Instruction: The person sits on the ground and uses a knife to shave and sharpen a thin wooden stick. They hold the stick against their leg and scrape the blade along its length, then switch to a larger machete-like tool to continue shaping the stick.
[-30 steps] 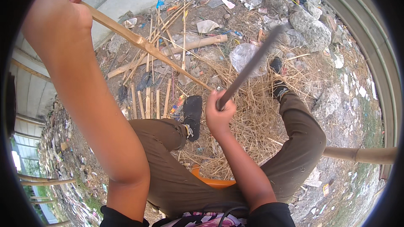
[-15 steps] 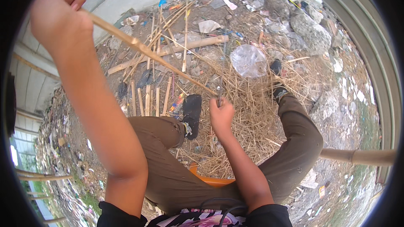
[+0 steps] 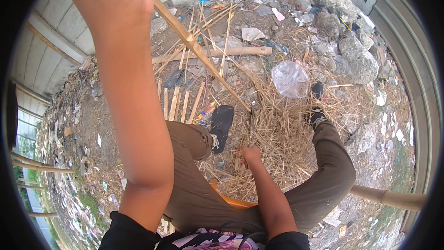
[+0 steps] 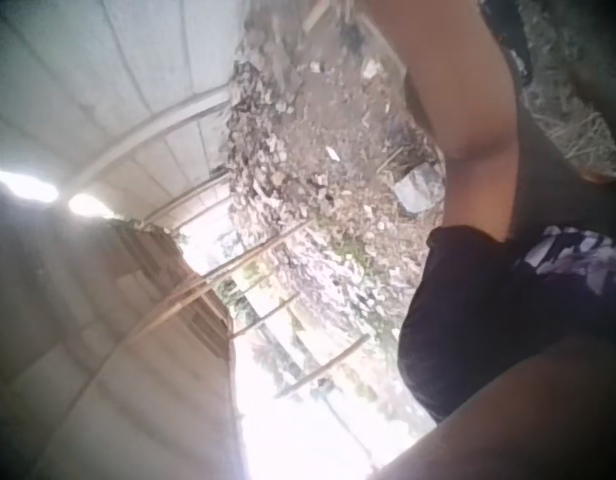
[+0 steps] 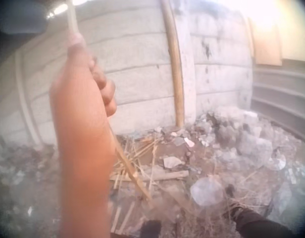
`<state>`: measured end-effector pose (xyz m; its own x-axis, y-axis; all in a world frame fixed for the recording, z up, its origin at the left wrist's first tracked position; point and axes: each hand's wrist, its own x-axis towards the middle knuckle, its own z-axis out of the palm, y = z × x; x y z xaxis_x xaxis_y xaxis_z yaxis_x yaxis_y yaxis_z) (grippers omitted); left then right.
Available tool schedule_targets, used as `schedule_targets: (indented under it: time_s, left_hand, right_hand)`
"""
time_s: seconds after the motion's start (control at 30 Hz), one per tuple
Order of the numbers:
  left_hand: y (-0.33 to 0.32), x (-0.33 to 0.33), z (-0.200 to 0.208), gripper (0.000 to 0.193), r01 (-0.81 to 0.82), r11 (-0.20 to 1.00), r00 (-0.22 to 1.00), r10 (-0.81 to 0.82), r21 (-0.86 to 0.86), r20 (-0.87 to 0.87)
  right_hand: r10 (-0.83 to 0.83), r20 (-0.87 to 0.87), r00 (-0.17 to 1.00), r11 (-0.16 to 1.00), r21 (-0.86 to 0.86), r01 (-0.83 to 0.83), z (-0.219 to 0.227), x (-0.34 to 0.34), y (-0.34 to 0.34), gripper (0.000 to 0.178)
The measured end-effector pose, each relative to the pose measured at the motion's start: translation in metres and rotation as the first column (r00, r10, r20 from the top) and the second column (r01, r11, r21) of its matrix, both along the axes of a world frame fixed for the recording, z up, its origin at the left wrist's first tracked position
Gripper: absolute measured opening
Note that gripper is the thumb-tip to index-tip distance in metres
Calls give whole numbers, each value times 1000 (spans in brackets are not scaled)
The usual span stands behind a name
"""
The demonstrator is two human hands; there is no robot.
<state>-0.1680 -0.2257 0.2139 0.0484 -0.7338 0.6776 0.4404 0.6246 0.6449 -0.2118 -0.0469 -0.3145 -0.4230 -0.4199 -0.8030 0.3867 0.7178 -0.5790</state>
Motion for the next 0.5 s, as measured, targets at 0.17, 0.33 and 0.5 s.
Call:
schedule_targets:
  time_s: [0.17,0.33,0.5]
  left_hand:
    - [-12,30,-3,32,335,931,941,-322,-144,105]
    - [4,-3,-17,43,240,966,933,-203,-92,297]
    - [-33,-26,-83,25,265,943,925,-190,-203,329]
  right_hand:
    - [-30,98,995,992,-120,42,53,-10,-8,31]
    - [-58,134,989,995,-77,68,102,-56,-2,26]
    - [-211,557,803,903,-204,379,178,-45,27,15]
